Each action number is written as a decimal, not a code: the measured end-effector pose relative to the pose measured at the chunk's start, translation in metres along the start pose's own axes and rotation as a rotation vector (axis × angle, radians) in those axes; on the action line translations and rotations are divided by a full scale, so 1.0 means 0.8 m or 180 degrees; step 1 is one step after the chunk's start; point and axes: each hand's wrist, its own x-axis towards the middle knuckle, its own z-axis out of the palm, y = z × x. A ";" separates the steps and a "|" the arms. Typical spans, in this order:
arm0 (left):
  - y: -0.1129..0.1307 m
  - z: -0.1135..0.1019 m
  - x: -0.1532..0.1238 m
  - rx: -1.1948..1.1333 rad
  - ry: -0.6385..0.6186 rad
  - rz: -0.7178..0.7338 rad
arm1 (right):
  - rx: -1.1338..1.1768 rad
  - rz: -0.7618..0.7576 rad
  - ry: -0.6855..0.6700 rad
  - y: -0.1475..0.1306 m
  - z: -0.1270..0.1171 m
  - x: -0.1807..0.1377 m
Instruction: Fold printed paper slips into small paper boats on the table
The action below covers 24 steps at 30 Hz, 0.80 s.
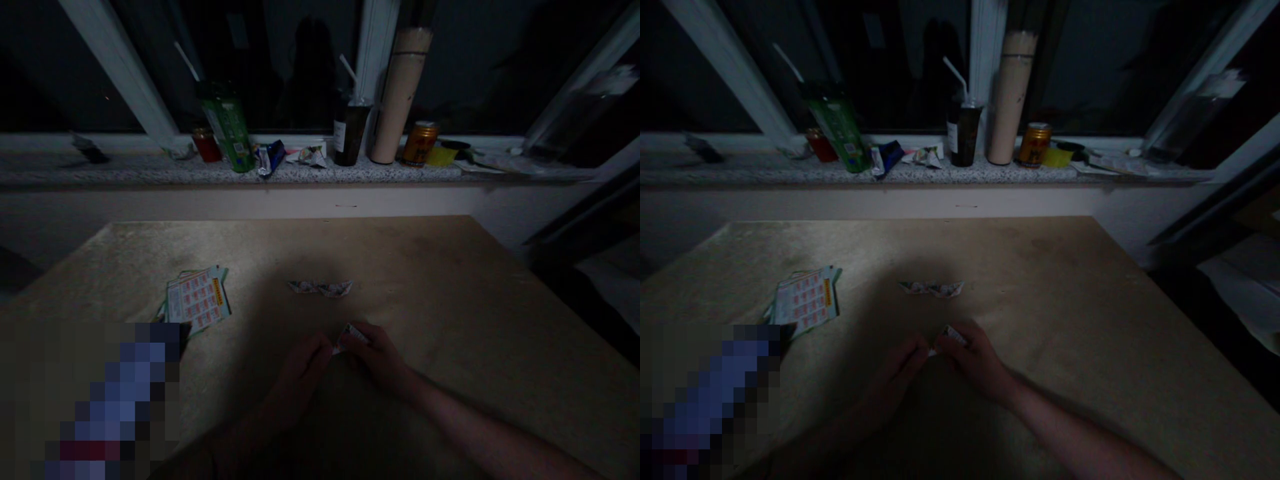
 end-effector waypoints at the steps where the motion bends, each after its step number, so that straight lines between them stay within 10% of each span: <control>1: 0.000 0.000 0.000 -0.0022 0.0000 0.0013 | 0.0000 0.0007 0.0005 0.000 0.000 0.000; 24: 0.003 -0.002 0.000 -0.0362 0.0220 -0.0214 | -0.0016 -0.0024 -0.0173 -0.003 0.000 -0.001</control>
